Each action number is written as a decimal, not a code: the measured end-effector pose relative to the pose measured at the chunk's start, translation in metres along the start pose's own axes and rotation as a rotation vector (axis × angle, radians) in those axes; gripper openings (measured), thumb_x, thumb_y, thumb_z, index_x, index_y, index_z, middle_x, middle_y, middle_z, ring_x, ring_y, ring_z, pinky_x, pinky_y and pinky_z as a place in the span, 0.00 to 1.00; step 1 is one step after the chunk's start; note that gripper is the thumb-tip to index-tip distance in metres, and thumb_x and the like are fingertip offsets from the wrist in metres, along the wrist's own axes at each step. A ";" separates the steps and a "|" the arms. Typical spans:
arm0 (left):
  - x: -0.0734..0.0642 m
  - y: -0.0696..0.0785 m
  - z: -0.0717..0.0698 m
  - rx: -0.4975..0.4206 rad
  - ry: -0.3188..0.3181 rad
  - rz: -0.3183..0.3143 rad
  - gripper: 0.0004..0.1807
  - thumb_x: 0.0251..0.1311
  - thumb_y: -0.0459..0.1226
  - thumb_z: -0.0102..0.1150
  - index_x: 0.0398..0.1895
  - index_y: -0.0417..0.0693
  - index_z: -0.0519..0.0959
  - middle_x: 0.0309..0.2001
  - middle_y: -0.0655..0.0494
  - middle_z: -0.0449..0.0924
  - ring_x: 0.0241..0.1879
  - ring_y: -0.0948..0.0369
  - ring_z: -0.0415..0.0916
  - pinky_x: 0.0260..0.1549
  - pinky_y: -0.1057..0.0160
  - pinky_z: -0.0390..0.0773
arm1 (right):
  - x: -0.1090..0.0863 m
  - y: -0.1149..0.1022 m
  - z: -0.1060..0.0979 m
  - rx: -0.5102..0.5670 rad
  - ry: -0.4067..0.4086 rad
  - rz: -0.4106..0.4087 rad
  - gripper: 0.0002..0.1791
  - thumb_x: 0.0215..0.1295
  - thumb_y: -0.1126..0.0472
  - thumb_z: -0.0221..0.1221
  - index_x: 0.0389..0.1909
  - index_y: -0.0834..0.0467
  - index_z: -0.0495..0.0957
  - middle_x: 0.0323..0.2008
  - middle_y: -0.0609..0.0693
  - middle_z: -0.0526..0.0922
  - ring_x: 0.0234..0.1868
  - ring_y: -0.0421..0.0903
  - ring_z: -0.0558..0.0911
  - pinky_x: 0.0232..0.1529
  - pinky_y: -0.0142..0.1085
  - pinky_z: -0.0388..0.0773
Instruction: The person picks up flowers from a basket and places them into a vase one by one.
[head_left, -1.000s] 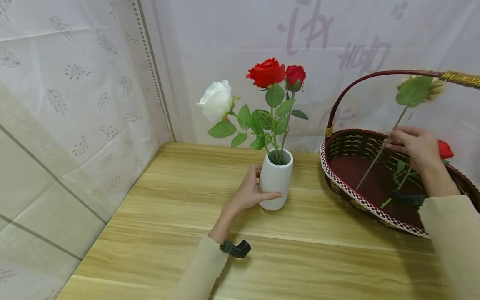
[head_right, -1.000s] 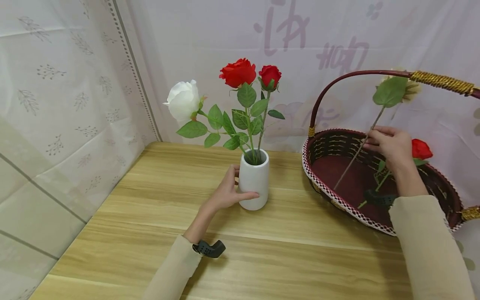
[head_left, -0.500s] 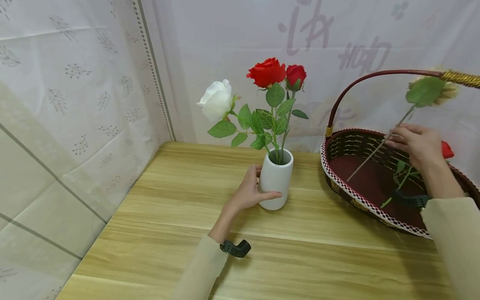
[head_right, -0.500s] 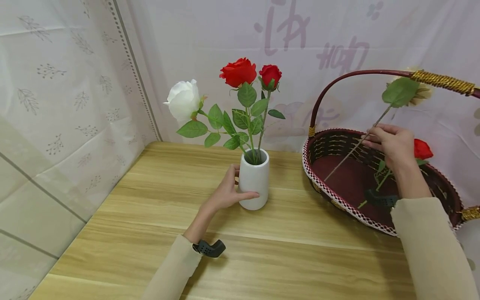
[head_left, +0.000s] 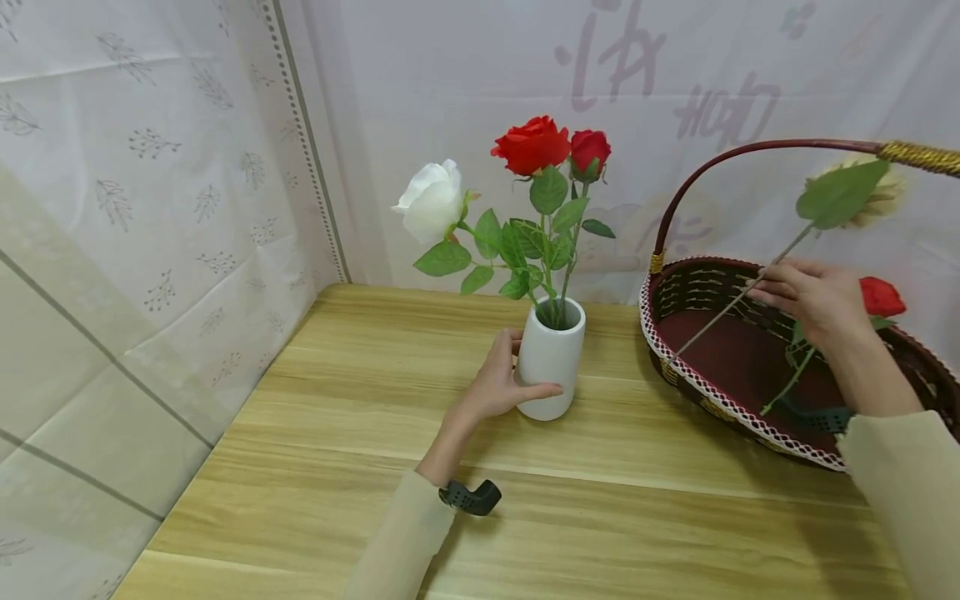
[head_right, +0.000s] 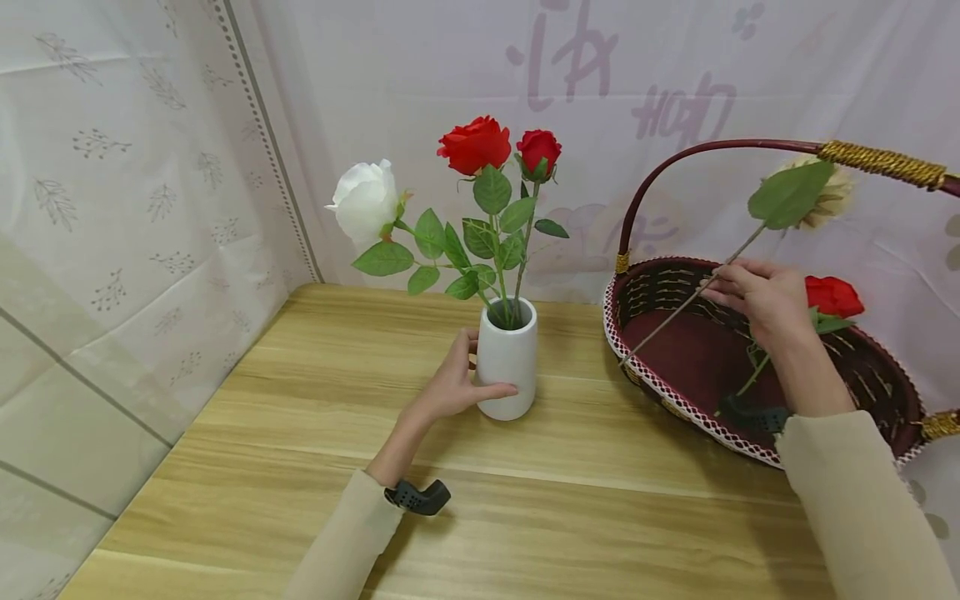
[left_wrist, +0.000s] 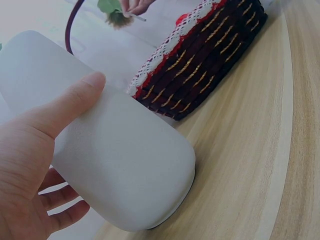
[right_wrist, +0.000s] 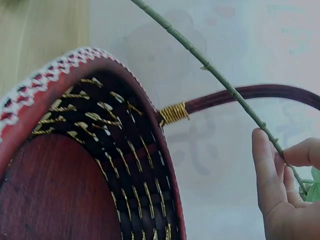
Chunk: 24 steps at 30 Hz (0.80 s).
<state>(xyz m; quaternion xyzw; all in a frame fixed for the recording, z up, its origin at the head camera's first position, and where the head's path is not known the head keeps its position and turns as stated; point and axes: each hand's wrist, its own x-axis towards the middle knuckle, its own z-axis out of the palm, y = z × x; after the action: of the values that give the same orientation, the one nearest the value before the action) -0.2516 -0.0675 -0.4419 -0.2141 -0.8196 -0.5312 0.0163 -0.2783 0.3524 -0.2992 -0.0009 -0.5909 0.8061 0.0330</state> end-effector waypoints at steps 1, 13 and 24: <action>0.000 0.000 0.000 0.001 0.000 0.000 0.48 0.48 0.47 0.81 0.66 0.48 0.59 0.59 0.51 0.65 0.55 0.57 0.68 0.52 0.53 0.73 | -0.001 0.001 0.001 -0.007 -0.001 0.003 0.07 0.68 0.74 0.60 0.32 0.66 0.85 0.31 0.55 0.84 0.31 0.49 0.87 0.36 0.38 0.85; 0.000 0.001 0.000 0.001 0.000 0.006 0.48 0.48 0.46 0.80 0.66 0.47 0.59 0.59 0.50 0.65 0.55 0.57 0.68 0.52 0.53 0.73 | -0.008 0.019 0.021 -0.061 -0.080 -0.021 0.07 0.70 0.74 0.57 0.34 0.65 0.83 0.30 0.55 0.84 0.31 0.48 0.87 0.39 0.39 0.84; 0.000 0.001 0.000 0.006 0.000 -0.011 0.49 0.47 0.48 0.81 0.66 0.47 0.59 0.59 0.51 0.65 0.55 0.57 0.68 0.51 0.53 0.73 | -0.016 0.032 0.036 -0.098 -0.113 -0.025 0.03 0.70 0.70 0.60 0.37 0.62 0.83 0.32 0.54 0.85 0.32 0.48 0.87 0.41 0.41 0.84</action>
<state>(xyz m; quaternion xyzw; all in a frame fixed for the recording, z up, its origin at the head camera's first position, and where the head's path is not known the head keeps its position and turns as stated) -0.2514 -0.0677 -0.4411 -0.2095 -0.8223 -0.5289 0.0142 -0.2657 0.3074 -0.3197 0.0502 -0.6306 0.7745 0.0097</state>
